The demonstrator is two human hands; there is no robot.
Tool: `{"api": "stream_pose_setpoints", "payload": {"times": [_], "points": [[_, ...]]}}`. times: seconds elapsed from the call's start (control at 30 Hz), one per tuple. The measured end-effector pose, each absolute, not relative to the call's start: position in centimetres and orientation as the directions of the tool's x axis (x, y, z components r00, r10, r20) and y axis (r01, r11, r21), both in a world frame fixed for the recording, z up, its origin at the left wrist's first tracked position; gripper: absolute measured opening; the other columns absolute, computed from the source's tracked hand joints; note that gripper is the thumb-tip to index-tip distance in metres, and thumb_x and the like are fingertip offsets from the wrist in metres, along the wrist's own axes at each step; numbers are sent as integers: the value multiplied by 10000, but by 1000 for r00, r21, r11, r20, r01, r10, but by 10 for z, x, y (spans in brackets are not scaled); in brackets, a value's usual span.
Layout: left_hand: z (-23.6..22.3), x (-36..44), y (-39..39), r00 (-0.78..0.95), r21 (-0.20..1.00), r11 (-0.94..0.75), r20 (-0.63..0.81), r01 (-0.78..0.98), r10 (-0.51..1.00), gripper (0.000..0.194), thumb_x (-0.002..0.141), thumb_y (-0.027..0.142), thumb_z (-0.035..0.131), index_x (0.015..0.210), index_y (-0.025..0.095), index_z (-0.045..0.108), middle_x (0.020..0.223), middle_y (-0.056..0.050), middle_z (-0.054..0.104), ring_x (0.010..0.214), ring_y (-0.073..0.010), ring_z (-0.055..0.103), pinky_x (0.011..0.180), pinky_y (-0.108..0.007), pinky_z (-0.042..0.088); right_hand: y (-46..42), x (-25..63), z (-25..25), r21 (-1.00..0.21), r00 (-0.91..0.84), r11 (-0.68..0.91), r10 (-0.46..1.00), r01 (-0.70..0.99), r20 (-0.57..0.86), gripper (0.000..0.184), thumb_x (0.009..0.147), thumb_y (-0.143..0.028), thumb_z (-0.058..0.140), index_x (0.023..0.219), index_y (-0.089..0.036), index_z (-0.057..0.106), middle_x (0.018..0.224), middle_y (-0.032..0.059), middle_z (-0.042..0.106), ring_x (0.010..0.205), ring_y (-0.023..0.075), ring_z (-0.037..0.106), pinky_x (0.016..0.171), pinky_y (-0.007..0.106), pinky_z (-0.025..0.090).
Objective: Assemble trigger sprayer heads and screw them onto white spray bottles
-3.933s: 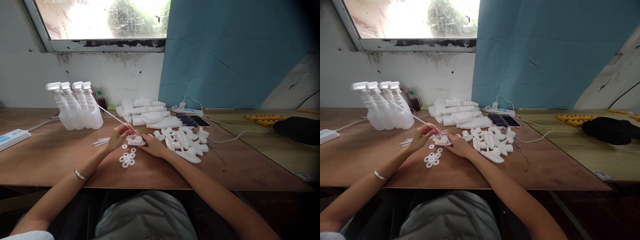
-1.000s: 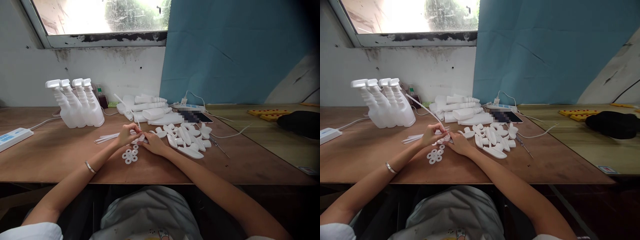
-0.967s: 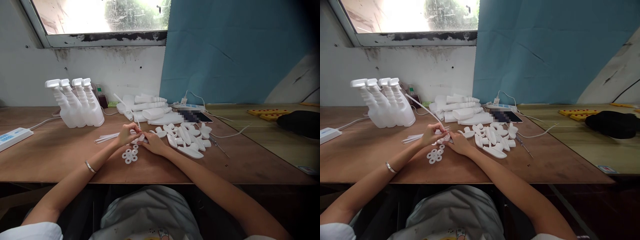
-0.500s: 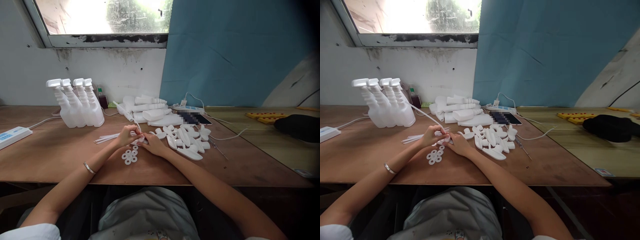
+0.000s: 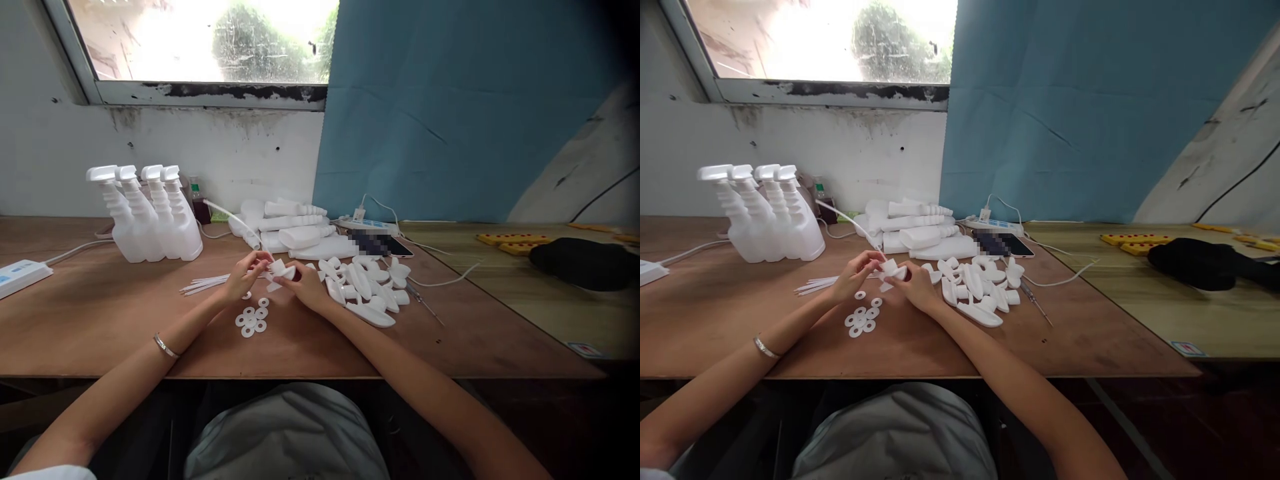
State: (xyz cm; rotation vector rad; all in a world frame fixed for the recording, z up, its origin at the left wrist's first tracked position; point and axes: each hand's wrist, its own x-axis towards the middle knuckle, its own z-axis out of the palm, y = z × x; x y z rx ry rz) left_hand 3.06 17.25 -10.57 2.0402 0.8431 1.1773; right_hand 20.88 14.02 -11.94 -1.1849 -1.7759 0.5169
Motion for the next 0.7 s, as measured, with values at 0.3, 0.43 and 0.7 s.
{"api": "stream_pose_setpoints", "payload": {"times": [0.3, 0.43, 0.7], "points": [[-106, 49, 216, 467, 366, -680, 519, 636, 716, 381, 707, 186, 523, 1080, 106, 516, 1080, -129, 577, 999, -238, 523, 865, -371, 412, 148, 226, -104, -862, 289, 435, 817, 262, 500, 317, 696, -474, 586, 792, -195, 471, 650, -49, 482, 570, 107, 461, 535, 217, 382], [-98, 75, 239, 468, 213, -663, 557, 718, 686, 566, 660, 147, 542, 1214, 115, 431, 1246, -157, 469, 1141, -309, 400, 921, -443, 330, 157, 237, -103, -872, 452, 428, 747, 236, 488, 305, 705, -449, 575, 752, -206, 398, 668, -48, 451, 589, 106, 440, 572, 226, 390], [-103, 93, 254, 465, 72, -618, 592, 783, 659, 363, 749, 249, 508, 1103, 165, 523, 1171, -120, 546, 1080, -291, 458, 905, -426, 309, 162, 241, -106, -863, 461, 489, 741, 129, 489, 304, 740, -458, 530, 874, -210, 415, 828, 5, 569, 754, 153, 544, 724, 292, 437]]}}
